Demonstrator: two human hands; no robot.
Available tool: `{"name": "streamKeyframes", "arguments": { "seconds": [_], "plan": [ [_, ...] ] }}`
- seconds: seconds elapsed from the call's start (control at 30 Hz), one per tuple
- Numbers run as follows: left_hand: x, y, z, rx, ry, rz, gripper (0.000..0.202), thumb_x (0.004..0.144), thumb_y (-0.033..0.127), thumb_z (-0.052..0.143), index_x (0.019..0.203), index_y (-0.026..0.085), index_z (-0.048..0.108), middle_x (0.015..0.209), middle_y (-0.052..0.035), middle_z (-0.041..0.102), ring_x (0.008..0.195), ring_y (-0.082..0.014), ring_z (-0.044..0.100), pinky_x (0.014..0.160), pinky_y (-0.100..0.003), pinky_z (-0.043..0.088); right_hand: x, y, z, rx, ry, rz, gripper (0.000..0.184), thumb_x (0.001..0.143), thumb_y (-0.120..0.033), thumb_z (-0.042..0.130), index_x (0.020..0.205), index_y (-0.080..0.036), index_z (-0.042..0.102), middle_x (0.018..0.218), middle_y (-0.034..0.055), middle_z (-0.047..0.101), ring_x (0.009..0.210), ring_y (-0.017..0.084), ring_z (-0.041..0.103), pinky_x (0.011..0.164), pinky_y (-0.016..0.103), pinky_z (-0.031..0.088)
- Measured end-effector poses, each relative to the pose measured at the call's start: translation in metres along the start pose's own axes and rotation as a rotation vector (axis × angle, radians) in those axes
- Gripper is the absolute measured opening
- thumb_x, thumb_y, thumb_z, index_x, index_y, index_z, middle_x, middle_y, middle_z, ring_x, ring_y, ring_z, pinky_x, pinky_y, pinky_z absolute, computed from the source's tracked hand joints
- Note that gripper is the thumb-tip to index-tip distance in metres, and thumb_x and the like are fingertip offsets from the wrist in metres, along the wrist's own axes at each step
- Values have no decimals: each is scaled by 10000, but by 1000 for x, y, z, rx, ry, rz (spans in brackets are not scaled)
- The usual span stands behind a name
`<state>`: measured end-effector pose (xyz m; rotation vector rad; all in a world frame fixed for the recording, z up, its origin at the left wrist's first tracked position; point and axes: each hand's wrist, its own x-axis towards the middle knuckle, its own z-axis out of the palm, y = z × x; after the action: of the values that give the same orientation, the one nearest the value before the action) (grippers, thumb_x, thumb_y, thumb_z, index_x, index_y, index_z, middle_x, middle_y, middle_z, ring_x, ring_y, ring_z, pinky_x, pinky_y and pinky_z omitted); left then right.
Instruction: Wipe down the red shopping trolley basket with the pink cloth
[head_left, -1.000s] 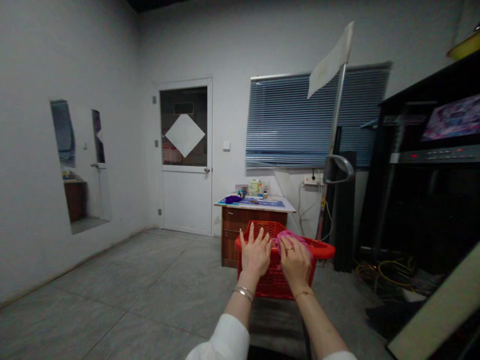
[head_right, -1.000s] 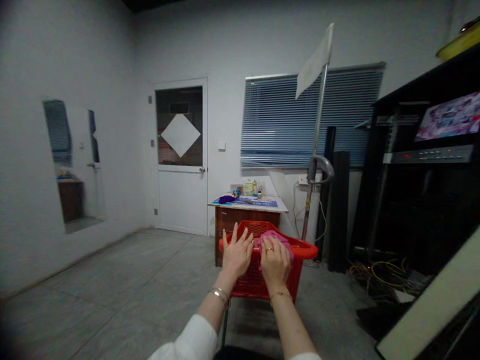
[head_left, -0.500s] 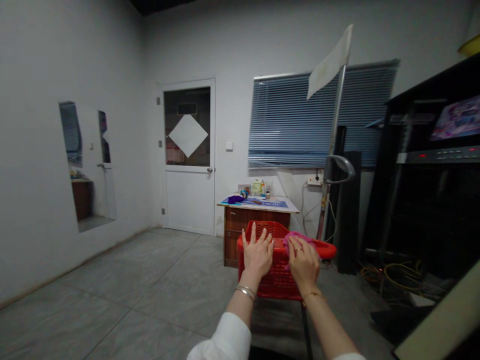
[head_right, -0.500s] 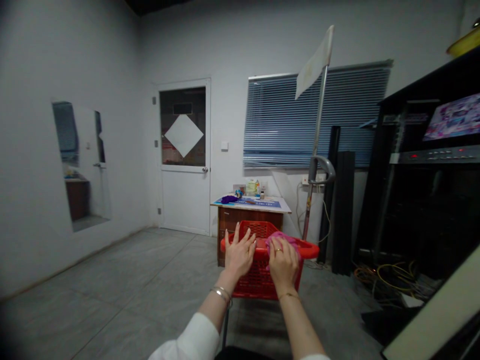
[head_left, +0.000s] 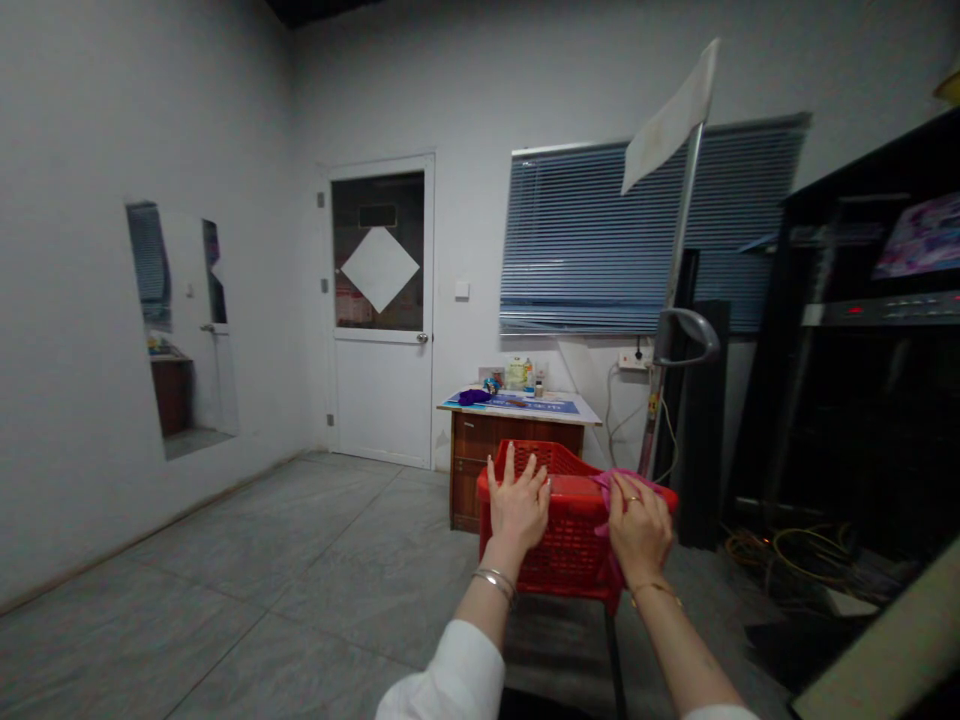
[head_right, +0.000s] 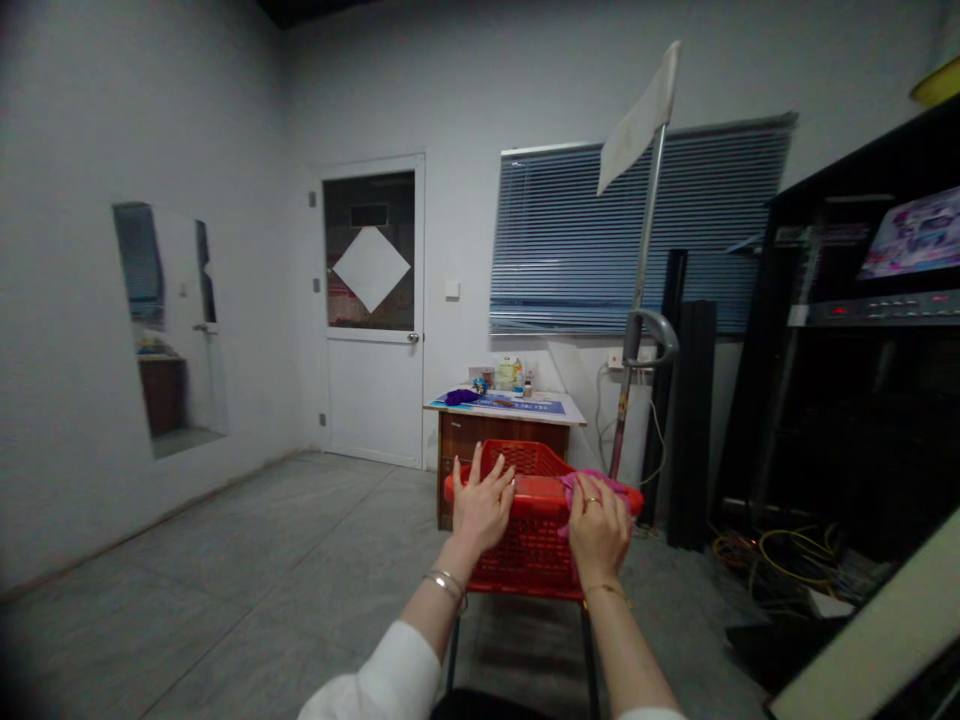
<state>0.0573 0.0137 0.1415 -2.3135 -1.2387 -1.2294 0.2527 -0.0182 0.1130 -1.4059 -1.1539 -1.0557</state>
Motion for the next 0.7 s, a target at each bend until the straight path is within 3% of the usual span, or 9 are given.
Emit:
{"name": "streamKeyframes", "arguments": {
  "seconds": [0.13,0.2,0.3,0.43,0.5,0.6,0.7],
  "plan": [
    [0,-1,-1,4,-8,5,370,994,396,366,1275,352,601,1420,43,522,1477,-268,118,1170,-644,33,-8,-38,2,36,3,-129,281,932,-302,491,1090,-180,689,1089,87,689,985,195,569,929,331,379],
    [0,-1,-2,6,-7,7,367,996,392,364,1270,352,604,1421,45,521,1477,-265,116,1172,-639,41,-9,-41,2,47,-20,-176,279,928,-299,499,1113,-197,682,1098,79,689,997,194,575,934,333,375],
    [-1,-1,-3,6,4,14,362,995,396,371,1275,360,598,1427,53,514,1478,-257,113,1178,-629,46,-8,-20,1,69,-60,-180,303,937,-313,474,1138,-203,675,1102,80,688,983,186,584,927,329,383],
    [-2,-1,-3,5,12,18,357,995,405,378,1278,367,593,1424,57,517,1478,-252,120,1181,-623,32,-3,21,0,60,-42,-52,346,947,-353,440,1114,-179,688,1070,93,688,946,186,583,906,322,411],
    [-2,0,-3,2,13,16,355,994,403,382,1271,361,600,1423,53,519,1478,-254,119,1181,-623,25,-1,26,-1,59,-33,-2,350,946,-362,443,1095,-173,697,1052,92,690,941,191,579,902,324,417],
    [-1,0,-3,0,4,8,353,992,398,383,1259,358,611,1420,53,521,1476,-265,124,1176,-632,24,-2,6,-2,57,2,37,325,943,-336,459,1082,-166,698,1052,96,689,937,198,574,897,334,417],
    [0,0,-3,6,-5,5,352,990,395,383,1255,363,613,1414,51,527,1474,-265,135,1173,-637,27,-7,-29,0,66,8,-69,282,932,-303,491,1078,-174,694,1079,91,688,979,198,577,932,337,403]
  ]
}}
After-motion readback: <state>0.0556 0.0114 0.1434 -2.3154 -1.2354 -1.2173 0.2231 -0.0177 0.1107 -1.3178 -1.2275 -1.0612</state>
